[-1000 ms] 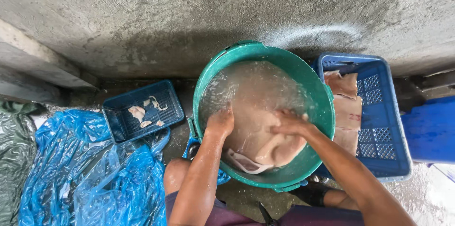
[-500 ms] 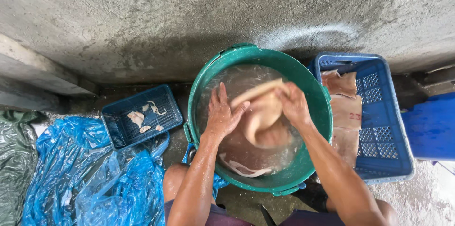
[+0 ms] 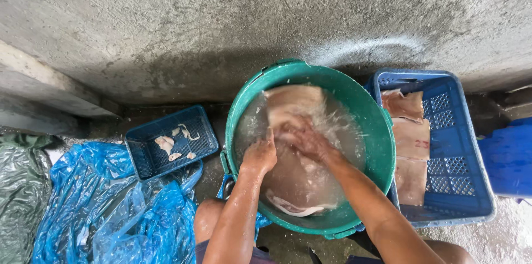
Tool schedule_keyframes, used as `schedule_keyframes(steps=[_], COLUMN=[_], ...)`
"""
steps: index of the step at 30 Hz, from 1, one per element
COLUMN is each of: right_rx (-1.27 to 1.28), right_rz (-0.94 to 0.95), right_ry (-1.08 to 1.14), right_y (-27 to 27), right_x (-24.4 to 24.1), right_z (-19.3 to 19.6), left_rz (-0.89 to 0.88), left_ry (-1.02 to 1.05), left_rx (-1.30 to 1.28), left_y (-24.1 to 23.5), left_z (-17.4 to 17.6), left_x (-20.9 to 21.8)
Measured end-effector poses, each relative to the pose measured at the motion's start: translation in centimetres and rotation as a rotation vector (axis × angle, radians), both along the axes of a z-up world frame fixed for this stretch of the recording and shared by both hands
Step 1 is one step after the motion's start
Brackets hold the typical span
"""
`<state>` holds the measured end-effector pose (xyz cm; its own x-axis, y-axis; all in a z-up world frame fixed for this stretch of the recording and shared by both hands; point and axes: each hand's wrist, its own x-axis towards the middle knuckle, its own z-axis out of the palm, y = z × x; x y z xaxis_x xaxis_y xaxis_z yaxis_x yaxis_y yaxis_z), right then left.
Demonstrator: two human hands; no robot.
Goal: The person washes large flat pieces of fish skin by hand in a green bucket of water, then places them into a blue basket. The process is repeated for multiple pieces.
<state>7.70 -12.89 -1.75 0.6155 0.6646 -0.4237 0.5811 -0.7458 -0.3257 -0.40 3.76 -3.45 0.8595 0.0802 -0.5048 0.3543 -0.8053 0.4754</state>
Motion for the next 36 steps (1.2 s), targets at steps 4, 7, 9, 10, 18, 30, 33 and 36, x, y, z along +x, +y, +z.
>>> schedule_keyframes(steps=[4, 7, 9, 10, 18, 30, 33, 36], right_rx=[-0.268, -0.247, -0.239, -0.256, -0.399, -0.303, -0.194, 0.130], right_rz=[0.024, 0.080, -0.056, -0.107, 0.020, 0.249, 0.267, 0.319], right_ry=[-0.085, 0.062, 0.086, 0.102, 0.054, -0.110, -0.077, -0.237], right_y=[0.5, -0.3, -1.6, -2.5, -11.0, -6.8, -7.4, -8.9], right_x=[-0.9, -1.5, -1.4, -0.9, 2.8, -0.5, -1.3, -1.3], right_z=[0.6, 0.5, 0.1, -0.2, -5.3, 8.5, 18.3, 26.8], left_rz=[-0.030, -0.080, -0.091, -0.089, -0.135, -0.287, -0.343, -0.266], left_ry=[-0.079, -0.109, -0.100, -0.102, -0.073, -0.223, -0.176, -0.395], left_rx=[-0.026, -0.021, -0.040, -0.034, 0.005, -0.032, -0.148, -0.377], left_y=[0.0, -0.2, -0.3, -0.3, -0.7, -1.1, -1.3, -1.0], left_z=[0.2, 0.0, -0.2, -0.2, 2.2, 7.6, 9.8, 10.9], left_x=[0.3, 0.2, -0.1, -0.2, 0.2, -0.1, 0.2, 0.2])
